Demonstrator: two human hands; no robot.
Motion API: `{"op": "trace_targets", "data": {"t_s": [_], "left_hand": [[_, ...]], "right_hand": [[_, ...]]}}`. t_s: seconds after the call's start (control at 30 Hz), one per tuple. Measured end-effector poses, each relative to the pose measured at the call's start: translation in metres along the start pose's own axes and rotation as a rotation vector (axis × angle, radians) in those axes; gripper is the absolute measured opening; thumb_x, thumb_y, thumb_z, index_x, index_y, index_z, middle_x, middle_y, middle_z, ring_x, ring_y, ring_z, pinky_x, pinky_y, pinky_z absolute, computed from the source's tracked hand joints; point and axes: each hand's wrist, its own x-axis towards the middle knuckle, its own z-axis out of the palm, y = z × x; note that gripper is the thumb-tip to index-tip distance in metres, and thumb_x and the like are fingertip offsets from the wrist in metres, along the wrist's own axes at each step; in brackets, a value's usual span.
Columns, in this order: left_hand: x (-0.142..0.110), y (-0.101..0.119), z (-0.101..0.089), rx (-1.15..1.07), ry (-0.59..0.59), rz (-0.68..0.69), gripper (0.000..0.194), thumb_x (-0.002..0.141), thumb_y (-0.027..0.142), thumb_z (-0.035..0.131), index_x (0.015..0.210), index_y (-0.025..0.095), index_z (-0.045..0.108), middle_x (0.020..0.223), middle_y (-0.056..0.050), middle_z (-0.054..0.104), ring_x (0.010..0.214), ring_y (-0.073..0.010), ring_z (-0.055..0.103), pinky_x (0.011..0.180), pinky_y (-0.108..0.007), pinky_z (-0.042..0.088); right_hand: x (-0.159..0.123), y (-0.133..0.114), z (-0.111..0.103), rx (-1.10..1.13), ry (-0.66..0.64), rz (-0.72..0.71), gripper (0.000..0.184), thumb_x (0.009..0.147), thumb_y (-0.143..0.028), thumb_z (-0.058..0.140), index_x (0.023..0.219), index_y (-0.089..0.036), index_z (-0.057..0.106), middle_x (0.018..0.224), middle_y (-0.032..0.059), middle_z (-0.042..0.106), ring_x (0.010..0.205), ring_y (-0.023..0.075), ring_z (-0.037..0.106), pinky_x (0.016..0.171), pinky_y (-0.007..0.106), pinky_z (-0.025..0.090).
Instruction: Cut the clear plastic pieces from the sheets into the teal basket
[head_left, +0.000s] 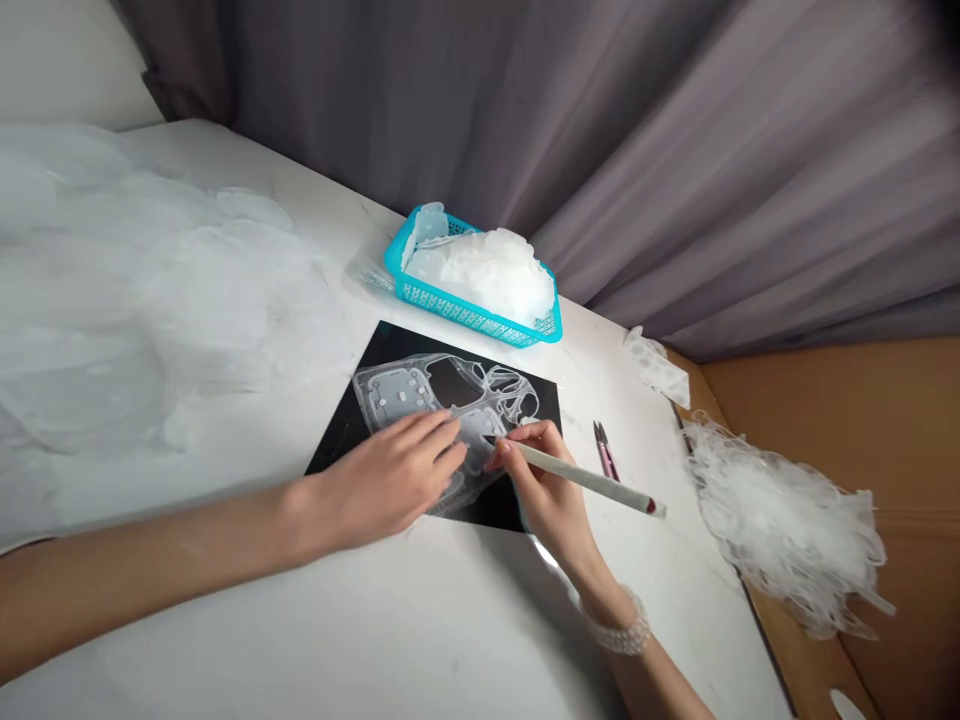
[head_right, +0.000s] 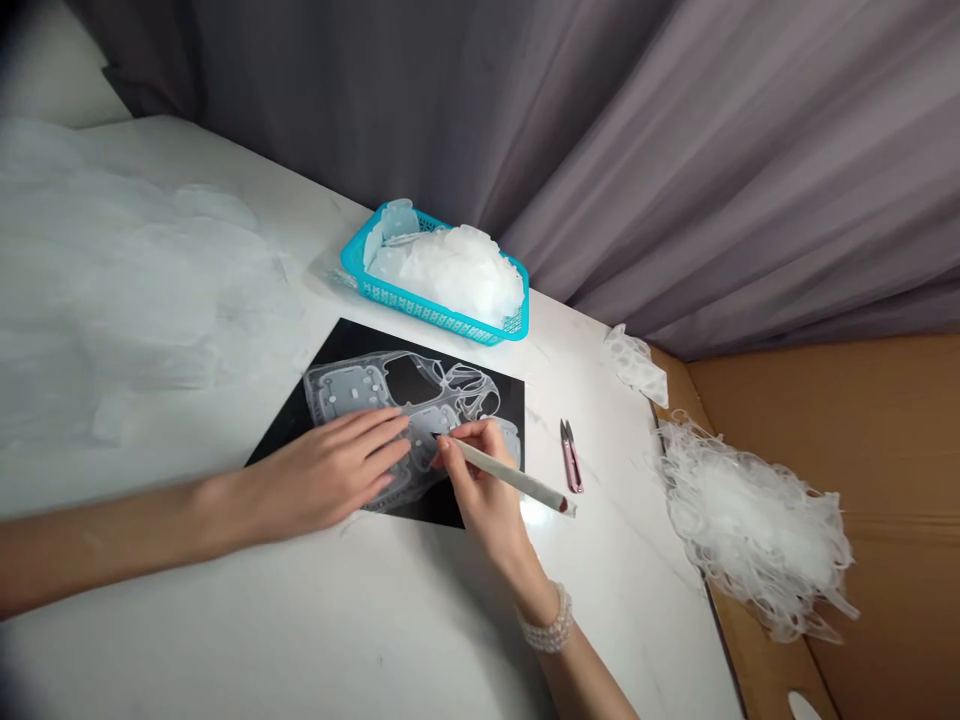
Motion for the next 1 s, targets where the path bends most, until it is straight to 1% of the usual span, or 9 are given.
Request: {"op": "trace_targets", "data": {"t_s": [0.1, 0.23, 0.4, 0.6, 0.73, 0.8, 0.87, 0.93, 1.0], "left_hand": [[-0.014, 0.011, 0.008, 0.023, -0.023, 0.05, 0.032, 0.094, 0.023, 0.051, 0.122, 0.011, 0.06, 0.136, -0.019, 0.058, 0.131, -0.0328, 0.05, 0.111, -0.044, 0.036], [-0.018, 0.008, 0.009, 0.028, -0.041, 0.048, 0.038, 0.095, 0.028, 0.052, 0.128, 0.011, 0.055, 0.138, -0.023, 0.055, 0.132, -0.0351, 0.049, 0.111, -0.046, 0.037], [-0.016, 0.008, 0.003, 0.021, -0.101, 0.053, 0.041, 0.092, 0.031, 0.057, 0.127, 0.011, 0.054, 0.139, -0.024, 0.055, 0.131, -0.0363, 0.05, 0.11, -0.048, 0.04], [-0.017, 0.01, 0.001, 0.049, -0.095, 0.051, 0.045, 0.092, 0.031, 0.058, 0.13, 0.008, 0.051, 0.136, -0.025, 0.057, 0.13, -0.036, 0.052, 0.11, -0.048, 0.041], [-0.017, 0.011, 0.001, 0.048, -0.129, 0.048, 0.044, 0.092, 0.03, 0.056, 0.129, 0.007, 0.052, 0.14, -0.027, 0.053, 0.132, -0.0372, 0.049, 0.11, -0.049, 0.041], [-0.017, 0.011, 0.001, 0.053, -0.147, 0.05, 0.041, 0.093, 0.027, 0.054, 0.129, 0.007, 0.052, 0.14, -0.028, 0.051, 0.132, -0.0385, 0.049, 0.11, -0.05, 0.041], [-0.017, 0.011, 0.001, 0.056, -0.147, 0.052, 0.039, 0.093, 0.024, 0.053, 0.128, 0.007, 0.053, 0.14, -0.029, 0.051, 0.133, -0.0385, 0.049, 0.11, -0.049, 0.041], [-0.018, 0.011, 0.002, 0.051, -0.133, 0.051, 0.036, 0.094, 0.023, 0.051, 0.126, 0.008, 0.055, 0.14, -0.028, 0.052, 0.132, -0.038, 0.049, 0.11, -0.049, 0.041], [-0.018, 0.011, 0.002, 0.043, -0.124, 0.046, 0.034, 0.094, 0.022, 0.052, 0.124, 0.008, 0.056, 0.139, -0.028, 0.053, 0.131, -0.0376, 0.05, 0.11, -0.048, 0.041]], "right_hand": [[0.0, -0.006, 0.008, -0.175, -0.065, -0.043, 0.018, 0.094, -0.038, 0.059, 0.085, -0.022, 0.055, 0.076, 0.0009, 0.064, 0.069, 0.016, 0.06, 0.062, 0.028, 0.045], [-0.001, -0.01, 0.017, -0.335, -0.097, -0.099, 0.018, 0.096, -0.033, 0.054, 0.082, -0.021, 0.053, 0.069, -0.0017, 0.058, 0.058, 0.0119, 0.05, 0.054, 0.025, 0.039], [0.0, -0.013, 0.021, -0.43, -0.104, -0.151, 0.018, 0.096, -0.026, 0.052, 0.079, -0.021, 0.05, 0.065, -0.0035, 0.054, 0.053, 0.0098, 0.044, 0.05, 0.023, 0.036], [0.004, -0.016, 0.028, -0.516, -0.081, -0.172, 0.017, 0.096, -0.023, 0.051, 0.079, -0.022, 0.047, 0.066, -0.0029, 0.054, 0.051, 0.0096, 0.044, 0.049, 0.023, 0.035], [-0.008, -0.024, 0.027, -0.59, -0.102, -0.157, 0.021, 0.096, -0.023, 0.05, 0.076, -0.023, 0.042, 0.061, -0.0031, 0.052, 0.047, 0.0105, 0.04, 0.046, 0.026, 0.031], [-0.016, -0.024, 0.025, -0.632, -0.1, -0.162, 0.021, 0.096, -0.022, 0.049, 0.076, -0.023, 0.043, 0.063, -0.0021, 0.053, 0.048, 0.0114, 0.041, 0.047, 0.027, 0.032], [-0.019, -0.02, 0.026, -0.656, -0.077, -0.215, 0.019, 0.097, -0.02, 0.048, 0.078, -0.023, 0.045, 0.068, 0.0001, 0.057, 0.052, 0.0127, 0.046, 0.05, 0.028, 0.036], [-0.018, -0.011, 0.03, -0.676, -0.053, -0.324, 0.018, 0.097, -0.017, 0.046, 0.08, -0.023, 0.047, 0.074, 0.0024, 0.058, 0.061, 0.015, 0.051, 0.057, 0.029, 0.041], [-0.014, -0.001, 0.033, -0.704, -0.057, -0.447, 0.019, 0.097, -0.013, 0.043, 0.082, -0.023, 0.047, 0.075, 0.0038, 0.057, 0.067, 0.0173, 0.052, 0.062, 0.031, 0.044]]}}
